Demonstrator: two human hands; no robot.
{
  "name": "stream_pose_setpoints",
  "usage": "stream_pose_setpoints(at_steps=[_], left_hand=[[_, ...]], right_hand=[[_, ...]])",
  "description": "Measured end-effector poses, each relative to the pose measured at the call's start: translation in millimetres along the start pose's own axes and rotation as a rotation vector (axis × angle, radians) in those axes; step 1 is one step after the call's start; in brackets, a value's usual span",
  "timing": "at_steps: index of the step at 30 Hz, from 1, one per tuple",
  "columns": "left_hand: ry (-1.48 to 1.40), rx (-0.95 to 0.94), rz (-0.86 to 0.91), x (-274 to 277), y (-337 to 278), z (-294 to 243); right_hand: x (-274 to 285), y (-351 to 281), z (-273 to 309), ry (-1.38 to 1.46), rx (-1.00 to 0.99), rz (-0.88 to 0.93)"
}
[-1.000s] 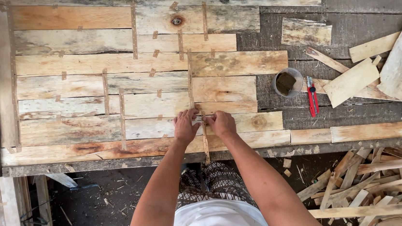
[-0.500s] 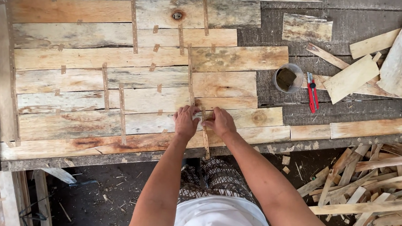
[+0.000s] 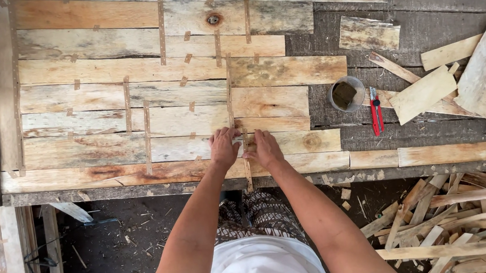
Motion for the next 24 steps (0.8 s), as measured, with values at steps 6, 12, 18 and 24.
stream_pose_setpoints(at_steps=[6, 12, 18, 24], left_hand=[[-0.007, -0.014, -0.014, 9, -9, -10], [-0.013, -0.037, 0.016, 10, -12, -13], [-0.035, -0.04, 0.018, 8, -13, -7], [-0.022, -0.055, -0.01, 5, -13, -6]], right_hand=[[2, -5, -4, 0.005, 0.04, 0.021], [4, -6, -4, 0.037, 0.057, 0.091], [11, -5, 2, -0.012, 0.0, 0.107], [-13, 6, -10, 0.032, 0.032, 0.065]])
Point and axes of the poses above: each hand's wrist, its own y-axis towards the middle knuckle, its own x-axis out of the back of the hand, z = x × y, the point moved 6 cm from there along y, towards the middle knuckle, and after that the axes turned 11 degrees about -y, right-handed, at the moved point
